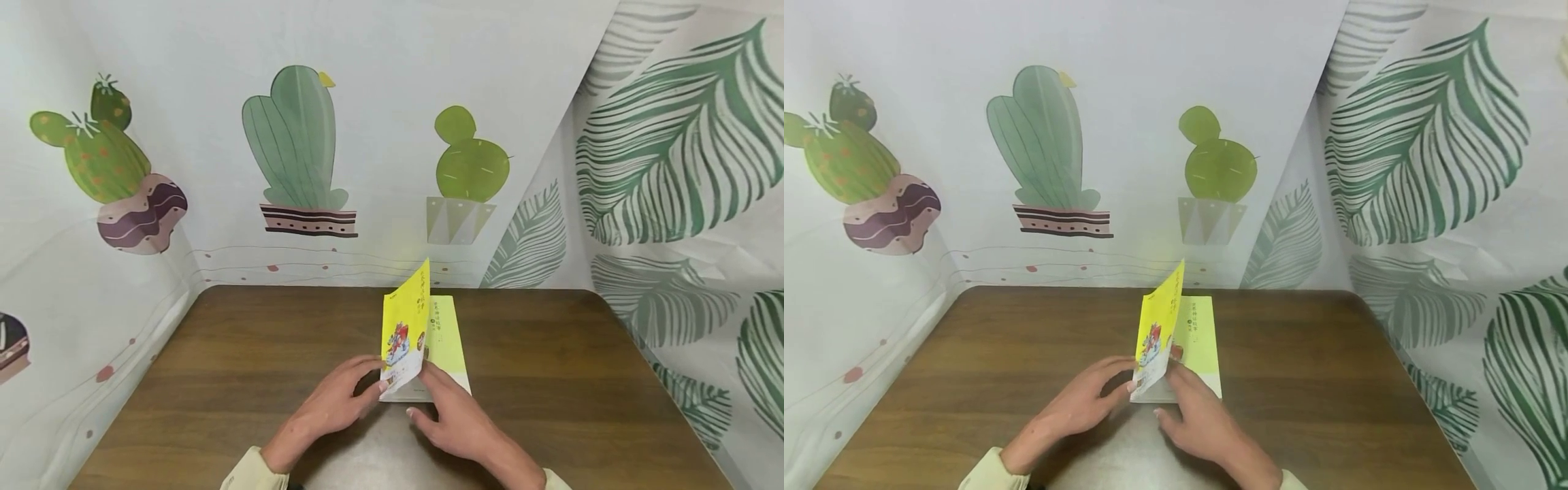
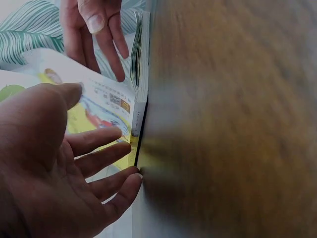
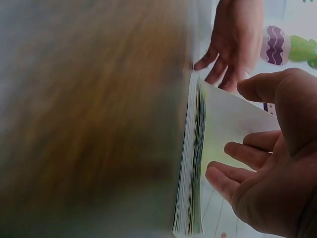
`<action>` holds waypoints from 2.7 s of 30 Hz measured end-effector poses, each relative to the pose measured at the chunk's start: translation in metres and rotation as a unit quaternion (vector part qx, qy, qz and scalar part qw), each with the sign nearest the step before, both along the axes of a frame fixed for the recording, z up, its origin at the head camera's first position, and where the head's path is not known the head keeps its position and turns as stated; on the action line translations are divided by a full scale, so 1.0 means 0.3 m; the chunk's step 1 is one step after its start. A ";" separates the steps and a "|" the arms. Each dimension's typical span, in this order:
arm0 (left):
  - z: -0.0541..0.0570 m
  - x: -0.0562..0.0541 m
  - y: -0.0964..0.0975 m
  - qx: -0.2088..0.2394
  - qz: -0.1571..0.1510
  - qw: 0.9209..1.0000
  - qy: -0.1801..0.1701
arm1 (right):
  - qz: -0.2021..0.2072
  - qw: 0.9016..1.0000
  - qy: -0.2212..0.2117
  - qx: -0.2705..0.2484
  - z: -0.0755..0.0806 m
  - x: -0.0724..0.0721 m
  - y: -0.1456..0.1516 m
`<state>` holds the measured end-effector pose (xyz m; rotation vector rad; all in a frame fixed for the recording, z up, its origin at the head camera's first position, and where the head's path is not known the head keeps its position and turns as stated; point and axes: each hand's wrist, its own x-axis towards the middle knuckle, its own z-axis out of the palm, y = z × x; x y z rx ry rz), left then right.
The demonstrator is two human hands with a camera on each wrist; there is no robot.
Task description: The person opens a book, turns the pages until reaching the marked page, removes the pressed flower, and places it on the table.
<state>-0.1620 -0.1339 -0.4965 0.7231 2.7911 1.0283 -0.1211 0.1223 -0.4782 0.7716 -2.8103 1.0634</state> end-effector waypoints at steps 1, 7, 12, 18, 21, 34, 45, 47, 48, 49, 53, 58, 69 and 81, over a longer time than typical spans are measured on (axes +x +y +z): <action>0.001 0.000 0.001 0.008 0.007 1.000 -0.008 | 0.004 1.000 0.004 -0.001 0.001 -0.001 -0.008; 0.012 -0.001 -0.003 0.106 0.058 0.991 -0.057 | 0.027 0.999 0.026 0.006 0.002 -0.008 -0.054; 0.034 -0.014 -0.013 0.224 0.120 0.961 -0.112 | 0.039 0.999 0.027 0.013 0.003 -0.014 -0.083; 0.061 -0.049 -0.073 0.354 0.165 0.906 -0.165 | 0.051 0.997 0.025 0.042 0.003 -0.010 -0.095; 0.075 -0.060 -0.120 0.347 0.183 0.904 -0.168 | 0.056 0.996 0.021 0.063 0.002 -0.001 -0.094; 0.094 -0.101 -0.216 0.225 0.225 0.942 -0.107 | 0.053 0.995 0.008 0.086 0.006 0.015 -0.075; 0.046 -0.101 -0.194 0.024 0.138 0.988 0.062 | 0.023 0.996 0.045 0.078 -0.002 -0.025 0.001; 0.041 -0.097 -0.188 0.008 0.114 0.989 0.091 | 0.010 0.995 0.047 0.082 -0.006 -0.040 0.024; 0.038 -0.095 -0.185 0.001 0.105 0.989 0.102 | 0.005 0.995 0.049 0.084 -0.008 -0.048 0.036; 0.035 -0.094 -0.184 -0.003 0.096 0.989 0.108 | 0.000 0.995 0.049 0.085 -0.010 -0.056 0.047; 0.024 -0.087 -0.184 -0.023 0.070 0.991 0.113 | -0.012 0.995 0.035 0.089 -0.018 -0.085 0.088; 0.014 -0.074 -0.187 -0.053 0.052 0.993 0.092 | -0.020 0.996 0.013 0.087 -0.022 -0.100 0.119; 0.007 -0.064 -0.187 -0.103 0.055 0.993 0.027 | -0.015 0.995 0.008 0.097 -0.017 -0.100 0.142; 0.004 -0.064 -0.190 -0.106 0.043 0.993 0.015 | 0.044 0.995 0.046 0.071 -0.005 -0.117 0.176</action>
